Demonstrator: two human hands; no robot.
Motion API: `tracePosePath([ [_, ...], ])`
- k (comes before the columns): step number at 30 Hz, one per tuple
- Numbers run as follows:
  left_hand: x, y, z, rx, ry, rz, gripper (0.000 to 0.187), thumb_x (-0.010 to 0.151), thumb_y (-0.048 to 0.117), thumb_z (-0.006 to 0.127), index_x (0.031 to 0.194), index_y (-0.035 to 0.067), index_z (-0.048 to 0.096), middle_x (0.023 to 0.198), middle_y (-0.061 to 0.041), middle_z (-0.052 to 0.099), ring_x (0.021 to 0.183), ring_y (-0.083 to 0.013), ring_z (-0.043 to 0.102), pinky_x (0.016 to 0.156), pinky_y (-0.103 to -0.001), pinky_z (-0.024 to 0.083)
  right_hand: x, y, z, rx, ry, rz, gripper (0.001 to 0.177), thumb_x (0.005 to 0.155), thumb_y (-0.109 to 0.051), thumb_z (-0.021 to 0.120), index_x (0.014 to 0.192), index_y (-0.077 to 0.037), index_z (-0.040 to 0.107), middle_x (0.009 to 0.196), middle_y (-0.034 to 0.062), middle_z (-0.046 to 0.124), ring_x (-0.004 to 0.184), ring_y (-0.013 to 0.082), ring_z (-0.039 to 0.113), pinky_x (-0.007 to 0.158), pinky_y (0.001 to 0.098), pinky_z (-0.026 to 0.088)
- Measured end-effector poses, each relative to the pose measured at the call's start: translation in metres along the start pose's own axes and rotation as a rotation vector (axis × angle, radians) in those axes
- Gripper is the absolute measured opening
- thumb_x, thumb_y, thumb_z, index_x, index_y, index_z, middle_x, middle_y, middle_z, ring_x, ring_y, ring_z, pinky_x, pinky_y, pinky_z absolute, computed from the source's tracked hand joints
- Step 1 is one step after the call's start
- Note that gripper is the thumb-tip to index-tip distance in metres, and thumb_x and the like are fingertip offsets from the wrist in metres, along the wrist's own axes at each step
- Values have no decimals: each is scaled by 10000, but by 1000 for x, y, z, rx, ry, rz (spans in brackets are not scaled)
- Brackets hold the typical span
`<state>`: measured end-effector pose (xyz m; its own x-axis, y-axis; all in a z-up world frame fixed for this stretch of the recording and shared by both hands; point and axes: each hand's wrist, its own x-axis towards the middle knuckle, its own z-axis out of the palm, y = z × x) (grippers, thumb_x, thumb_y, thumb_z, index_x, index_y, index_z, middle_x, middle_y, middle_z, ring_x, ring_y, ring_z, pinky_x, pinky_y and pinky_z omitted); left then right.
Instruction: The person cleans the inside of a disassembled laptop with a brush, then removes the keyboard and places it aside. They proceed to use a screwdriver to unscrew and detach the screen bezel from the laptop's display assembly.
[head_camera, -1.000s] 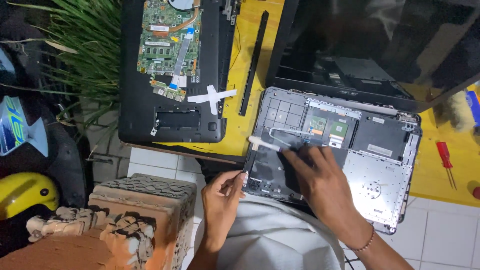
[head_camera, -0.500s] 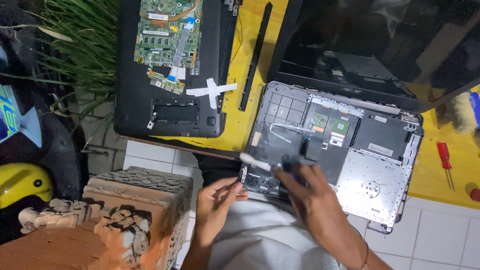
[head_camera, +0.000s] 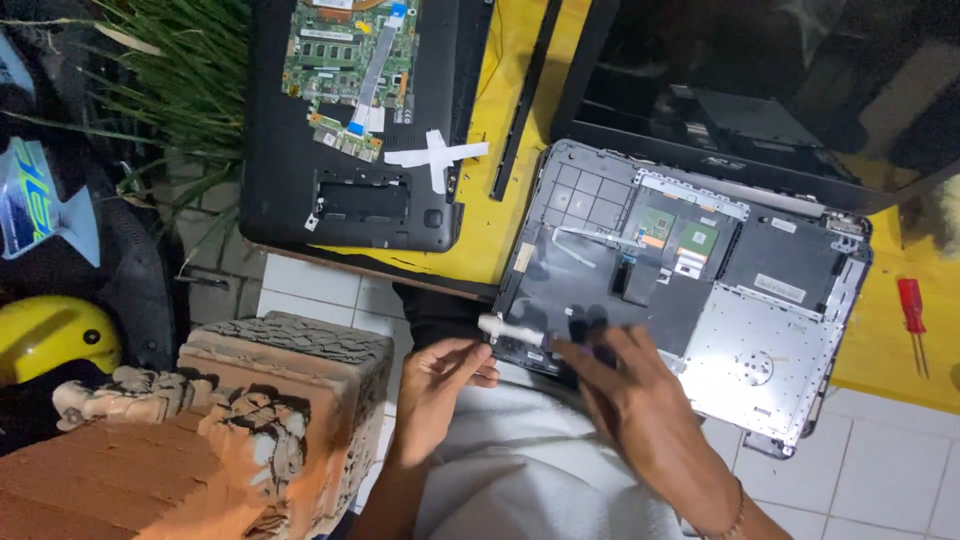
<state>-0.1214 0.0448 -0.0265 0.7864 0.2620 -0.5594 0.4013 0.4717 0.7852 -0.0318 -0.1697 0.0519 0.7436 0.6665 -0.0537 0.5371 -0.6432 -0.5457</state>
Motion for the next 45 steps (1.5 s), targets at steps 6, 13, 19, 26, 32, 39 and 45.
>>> tracePosePath([
  [6,3,-9,-5,-80,5,-52,237,874,116,757,1002,-85,760,815,-238,772,678,-314,754,688,-391,676,-13,-1,0,30,6,-64,458,925,-81,659,1378,-147,654,1137,98,590,943,287,559,859,426,535],
  [13,5,-9,-12,-108,-73,-20,236,908,100,718,1065,-73,747,857,-229,763,743,-330,758,737,-436,690,-42,-7,3,135,100,24,478,901,-49,681,1377,-88,654,1108,107,618,984,249,569,826,370,519],
  [19,3,5,-5,28,47,-114,275,872,106,740,1040,-112,749,829,-241,775,701,-333,769,723,-402,682,-53,2,13,3,154,-17,451,973,-66,604,1420,-121,622,1053,85,562,932,286,533,842,376,513],
  [26,3,4,-9,10,-24,-69,247,891,78,722,1069,-92,749,854,-234,778,725,-320,763,723,-411,680,-55,2,19,-2,151,-11,489,900,-96,709,1384,-92,638,1121,83,601,974,260,563,809,391,576],
  [32,3,7,-7,9,-10,-64,234,885,71,730,1043,-99,753,830,-224,761,721,-319,754,716,-419,683,-65,10,14,-27,108,27,510,862,-74,744,1362,-105,654,1164,48,619,982,237,582,803,399,636],
  [39,3,14,-5,54,-24,-79,231,900,96,717,1007,-105,754,814,-216,762,707,-309,742,713,-403,670,-50,-2,33,-9,161,-27,525,872,-97,791,1375,-138,649,1111,23,602,918,215,568,715,353,609],
  [45,5,14,-6,63,-35,-58,250,876,119,741,978,-109,748,756,-227,753,656,-316,736,664,-404,664,-71,10,6,-72,151,75,491,879,-118,730,1364,-116,654,1131,64,635,969,245,581,822,400,623],
])
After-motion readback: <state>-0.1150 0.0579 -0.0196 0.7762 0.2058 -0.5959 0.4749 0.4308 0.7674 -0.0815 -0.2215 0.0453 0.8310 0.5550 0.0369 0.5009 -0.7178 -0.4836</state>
